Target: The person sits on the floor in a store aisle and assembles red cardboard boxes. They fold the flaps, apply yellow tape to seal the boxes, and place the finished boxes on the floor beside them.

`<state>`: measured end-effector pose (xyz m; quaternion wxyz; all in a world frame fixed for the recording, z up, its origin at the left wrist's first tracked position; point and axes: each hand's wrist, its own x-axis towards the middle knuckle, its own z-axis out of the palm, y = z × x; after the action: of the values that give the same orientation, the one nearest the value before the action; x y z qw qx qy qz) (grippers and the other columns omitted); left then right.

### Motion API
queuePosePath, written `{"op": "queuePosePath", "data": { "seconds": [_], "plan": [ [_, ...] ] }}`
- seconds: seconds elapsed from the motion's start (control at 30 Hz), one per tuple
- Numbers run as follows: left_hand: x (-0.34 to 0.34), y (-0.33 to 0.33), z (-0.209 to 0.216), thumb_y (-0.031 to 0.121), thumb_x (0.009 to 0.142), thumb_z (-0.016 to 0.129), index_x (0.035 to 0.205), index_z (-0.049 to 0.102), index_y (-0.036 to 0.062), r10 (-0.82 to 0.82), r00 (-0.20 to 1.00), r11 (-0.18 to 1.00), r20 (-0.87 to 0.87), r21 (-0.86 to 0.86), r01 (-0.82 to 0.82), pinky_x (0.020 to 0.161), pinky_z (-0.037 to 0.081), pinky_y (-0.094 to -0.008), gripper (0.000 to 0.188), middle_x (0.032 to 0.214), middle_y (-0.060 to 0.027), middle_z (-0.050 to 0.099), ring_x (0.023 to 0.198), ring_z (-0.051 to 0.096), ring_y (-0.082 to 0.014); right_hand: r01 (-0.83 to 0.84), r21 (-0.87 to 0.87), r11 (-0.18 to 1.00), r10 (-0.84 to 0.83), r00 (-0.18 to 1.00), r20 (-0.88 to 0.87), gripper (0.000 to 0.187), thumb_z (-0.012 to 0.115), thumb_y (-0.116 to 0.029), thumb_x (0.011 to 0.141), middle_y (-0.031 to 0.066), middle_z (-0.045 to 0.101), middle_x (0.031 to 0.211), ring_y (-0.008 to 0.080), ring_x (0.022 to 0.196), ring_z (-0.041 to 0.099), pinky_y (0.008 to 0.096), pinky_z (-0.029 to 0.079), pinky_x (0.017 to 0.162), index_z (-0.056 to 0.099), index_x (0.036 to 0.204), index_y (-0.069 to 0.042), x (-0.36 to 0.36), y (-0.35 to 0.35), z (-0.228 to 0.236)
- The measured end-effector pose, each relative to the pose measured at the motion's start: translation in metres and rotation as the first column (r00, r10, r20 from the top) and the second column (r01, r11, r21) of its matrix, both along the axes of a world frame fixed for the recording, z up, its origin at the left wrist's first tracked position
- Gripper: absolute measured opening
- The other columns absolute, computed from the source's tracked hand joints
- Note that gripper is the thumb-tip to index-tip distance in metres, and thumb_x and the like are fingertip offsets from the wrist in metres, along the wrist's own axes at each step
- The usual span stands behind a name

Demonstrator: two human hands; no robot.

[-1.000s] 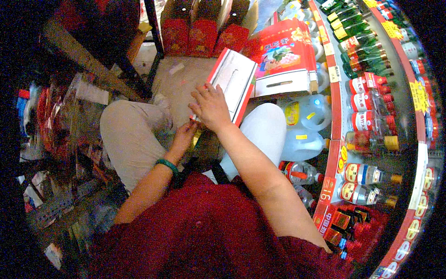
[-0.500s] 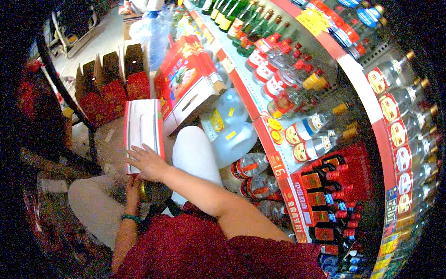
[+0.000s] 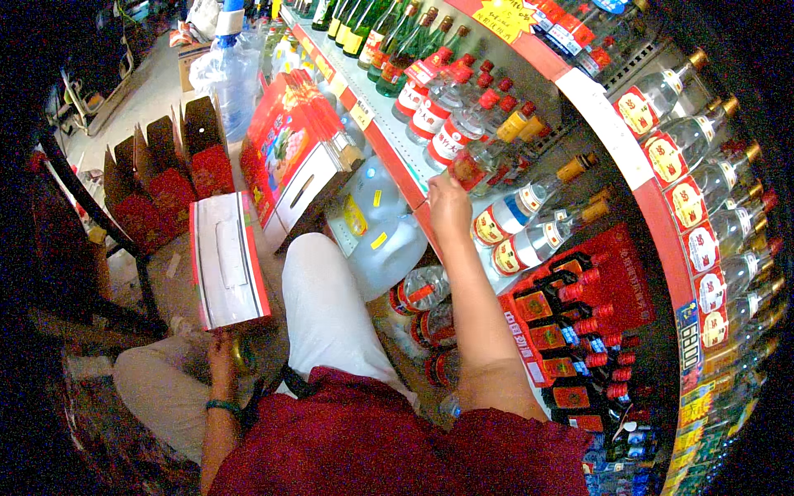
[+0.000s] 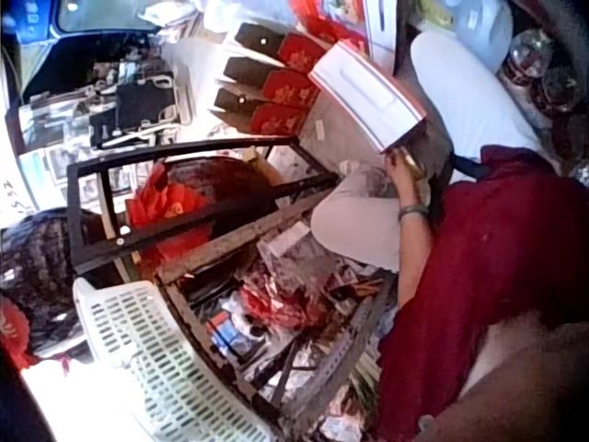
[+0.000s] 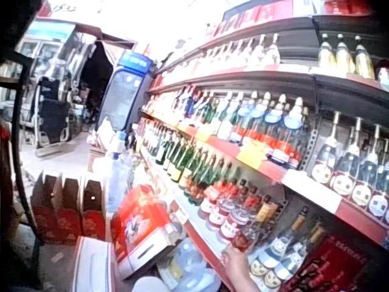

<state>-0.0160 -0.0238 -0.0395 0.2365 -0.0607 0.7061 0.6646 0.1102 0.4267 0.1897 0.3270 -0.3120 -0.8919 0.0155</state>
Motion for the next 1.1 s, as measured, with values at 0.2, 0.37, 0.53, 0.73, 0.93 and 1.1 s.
{"op": "queuePosePath", "data": {
  "seconds": [0.2,0.37,0.53,0.73,0.93,1.1],
  "plan": [
    [-0.001,0.000,0.009,0.023,0.091,0.052,0.101,0.057,0.0015,-0.042,0.999,0.999,-0.034,-0.001,0.042,0.075,0.042,-0.0284,0.025,0.093,-0.0053,0.059,0.083,0.051,-0.0148,-0.050,-0.124,0.991,0.061,0.994,0.087,0.017,0.054,-0.018,0.083,0.0185,0.062,0.087,0.0367,0.081,0.059,0.0437,0.047,0.071,0.064,0.089,-0.005,-0.012,0.031,0.008],
    [-0.001,-0.002,0.013,0.025,0.091,0.052,0.101,0.057,0.0016,-0.096,0.985,0.995,-0.142,-0.048,0.090,0.074,0.042,-0.0286,0.026,0.093,-0.0053,0.059,0.082,0.051,-0.0145,0.077,-0.132,0.988,-0.037,0.959,0.280,0.019,0.056,-0.019,0.081,0.0168,0.064,0.089,0.0325,0.087,0.060,0.0409,0.047,0.078,0.066,0.093,-0.007,-0.036,0.034,0.004],
    [0.002,0.001,0.026,0.025,0.091,0.051,0.101,0.058,0.0015,-0.076,0.990,0.989,-0.120,-0.135,0.060,0.075,0.042,-0.0285,0.026,0.093,-0.0062,0.060,0.082,0.052,-0.0149,0.115,-0.132,0.985,-0.059,0.928,0.369,0.018,0.059,-0.022,0.078,0.0150,0.064,0.091,0.0327,0.088,0.060,0.0423,0.048,0.075,0.066,0.092,-0.012,-0.052,0.053,0.002],
    [-0.002,-0.002,0.009,0.024,0.092,0.050,0.106,0.058,-0.0003,-0.056,0.998,0.996,-0.018,-0.064,0.055,0.079,0.042,-0.0281,0.029,0.099,-0.0074,0.061,0.087,0.054,-0.0155,0.119,-0.201,0.972,-0.002,0.864,0.504,0.017,0.059,-0.017,0.073,0.0146,0.065,0.084,0.0303,0.081,0.062,0.0389,0.049,0.072,0.067,0.086,-0.011,-0.066,0.077,0.007],
    [0.000,-0.001,0.008,0.021,0.091,0.052,0.104,0.058,-0.0003,-0.045,0.999,0.999,-0.024,-0.023,0.045,0.078,0.042,-0.0275,0.025,0.097,-0.0057,0.060,0.086,0.053,-0.0143,0.025,-0.255,0.967,0.142,0.778,0.612,0.016,0.062,-0.018,0.068,0.0149,0.065,0.081,0.0280,0.075,0.063,0.0380,0.049,0.069,0.065,0.079,-0.007,-0.072,0.117,0.004],
    [0.002,0.005,0.028,0.021,0.091,0.053,0.105,0.058,0.0003,0.018,1.000,0.999,0.022,0.027,-0.018,0.078,0.042,-0.0276,0.026,0.097,-0.0055,0.060,0.087,0.053,-0.0146,0.066,-0.381,0.922,0.207,0.748,0.630,0.015,0.063,-0.007,0.068,0.0089,0.062,0.068,0.0185,0.062,0.060,0.0331,0.049,0.058,0.062,0.081,-0.001,-0.084,0.130,0.001]
  ]
}}
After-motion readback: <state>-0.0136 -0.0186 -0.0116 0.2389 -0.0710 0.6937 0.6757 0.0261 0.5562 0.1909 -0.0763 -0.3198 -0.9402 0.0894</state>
